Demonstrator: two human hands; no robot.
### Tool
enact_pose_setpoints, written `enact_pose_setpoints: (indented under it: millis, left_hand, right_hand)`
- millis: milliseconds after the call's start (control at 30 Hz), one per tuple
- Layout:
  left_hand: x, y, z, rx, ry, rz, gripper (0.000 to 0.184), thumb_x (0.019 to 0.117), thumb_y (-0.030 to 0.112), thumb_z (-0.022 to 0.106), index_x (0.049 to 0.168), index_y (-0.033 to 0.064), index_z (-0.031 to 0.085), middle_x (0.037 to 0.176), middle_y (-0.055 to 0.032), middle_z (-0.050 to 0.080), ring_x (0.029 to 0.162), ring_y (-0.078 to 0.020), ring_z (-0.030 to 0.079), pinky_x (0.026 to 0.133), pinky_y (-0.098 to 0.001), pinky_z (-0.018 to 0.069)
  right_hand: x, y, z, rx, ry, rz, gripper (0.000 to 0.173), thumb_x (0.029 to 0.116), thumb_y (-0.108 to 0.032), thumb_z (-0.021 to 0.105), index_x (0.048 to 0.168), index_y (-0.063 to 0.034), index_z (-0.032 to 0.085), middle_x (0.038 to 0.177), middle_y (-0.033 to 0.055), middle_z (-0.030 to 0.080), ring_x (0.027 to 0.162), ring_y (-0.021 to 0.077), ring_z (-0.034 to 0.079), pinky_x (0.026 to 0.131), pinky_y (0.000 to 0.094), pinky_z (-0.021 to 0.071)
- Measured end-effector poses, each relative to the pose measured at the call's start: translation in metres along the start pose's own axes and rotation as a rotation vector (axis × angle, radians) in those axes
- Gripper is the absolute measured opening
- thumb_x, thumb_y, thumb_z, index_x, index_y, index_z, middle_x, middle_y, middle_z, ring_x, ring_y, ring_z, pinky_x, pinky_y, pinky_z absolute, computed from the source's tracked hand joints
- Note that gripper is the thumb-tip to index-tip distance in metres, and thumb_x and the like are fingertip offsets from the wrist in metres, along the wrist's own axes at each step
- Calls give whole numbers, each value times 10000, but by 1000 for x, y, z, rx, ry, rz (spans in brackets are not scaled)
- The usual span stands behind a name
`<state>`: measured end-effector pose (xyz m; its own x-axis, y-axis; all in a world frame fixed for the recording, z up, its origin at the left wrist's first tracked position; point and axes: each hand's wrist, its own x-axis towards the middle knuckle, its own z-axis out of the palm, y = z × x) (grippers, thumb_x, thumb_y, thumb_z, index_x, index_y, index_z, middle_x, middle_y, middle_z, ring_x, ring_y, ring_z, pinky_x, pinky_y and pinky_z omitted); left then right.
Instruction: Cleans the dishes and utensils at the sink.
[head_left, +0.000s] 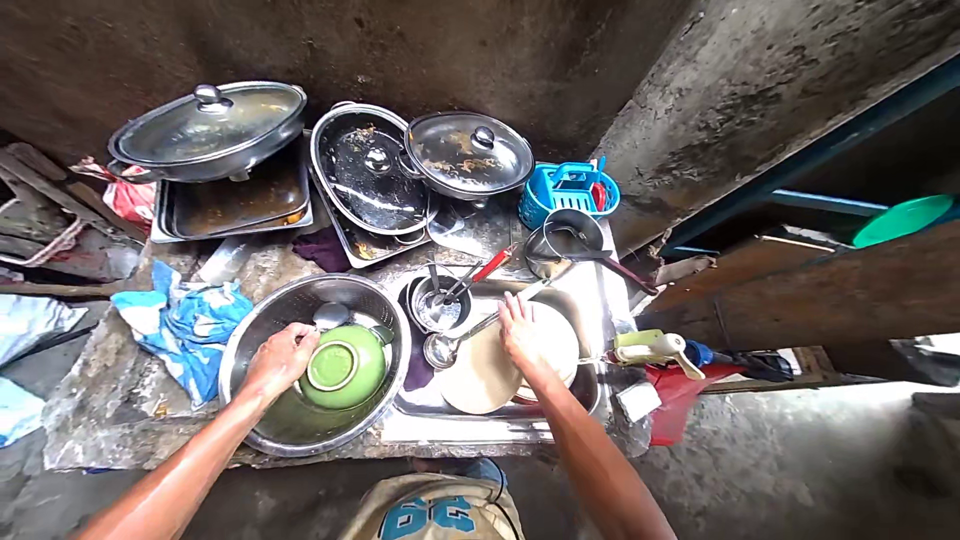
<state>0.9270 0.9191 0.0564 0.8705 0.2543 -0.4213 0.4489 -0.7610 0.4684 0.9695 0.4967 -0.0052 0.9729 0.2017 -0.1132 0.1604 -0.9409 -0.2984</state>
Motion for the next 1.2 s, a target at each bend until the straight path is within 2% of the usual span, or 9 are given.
enact_pose_setpoints:
  millis: [100,200,300,467,600,767,967,1133,1200]
  left_hand:
    - [-2,-3,-4,-21,12,-7,376,1079,329,505,1307,70,655,1267,-220,667,1240,-396,602,1051,-634,421]
    - [-29,5,-10,-83,215,165,411,1052,269,545,1379,24,590,1381,-262,583,1256,-421,583,1049,-615,445]
    - [-80,46,3,-293,375,443,404,1017,253,526,1310,-12,613,1294,-190,660,1120,-217,679,947,-377,566]
    - [-133,109,93,-648,-118,585,279,1002,170,561,1194,1,672,1131,-78,734,958,-151,731,835,-333,630]
    - [-125,148,175,-640,-576,161,300,1076,198,470,1247,30,652,1171,-100,728,982,-196,731,818,-376,614]
    - [-129,214,243,-843,-718,-60,472,1135,326,314,1358,-3,568,1210,-136,720,972,-244,744,811,-409,622]
    - [-123,277,290,-1015,-548,-158,246,1103,176,452,1234,-32,476,882,-123,681,673,-180,675,579,-319,574]
    - [-83,263,271,-675,-571,-26,186,1084,160,486,1106,-10,557,748,-36,601,527,-92,552,504,-235,502]
    - [-72,264,257,-418,-611,84,236,1081,220,519,1039,4,603,735,-22,609,519,-85,545,515,-243,495]
  right_hand:
    - [28,11,4,-119,-206,21,496,1017,-59,449,1511,-67,488,1620,185,381,1556,438,165,1207,718,16]
    - [34,10,-2,-200,-276,6,374,1036,-102,447,1369,-62,613,1487,217,521,1473,449,339,1185,739,97]
    - [26,9,-17,-279,-333,-10,356,1022,-91,464,1334,-68,634,1429,216,563,1397,434,443,1167,758,100]
    - [-1,1,-50,-212,-424,-39,369,999,-9,479,1344,5,608,1435,296,518,1370,488,444,1140,703,263]
    - [-54,6,-72,-107,-432,145,378,1036,-68,430,1380,-21,579,1467,274,505,1225,456,589,980,581,495]
    - [-122,39,-91,17,-504,467,374,1042,-216,476,1365,-46,556,1440,241,516,1078,426,675,871,583,562]
    - [-177,68,-76,410,-244,420,403,1080,-334,456,1355,-105,643,1321,159,635,1171,321,653,982,532,532]
    - [-185,136,-91,39,474,398,288,971,-171,582,1147,-15,747,1179,228,708,1144,415,668,956,554,552]
    - [-168,154,-98,-89,387,324,304,966,-176,580,1164,-12,743,1226,265,690,1204,465,631,1026,577,504]
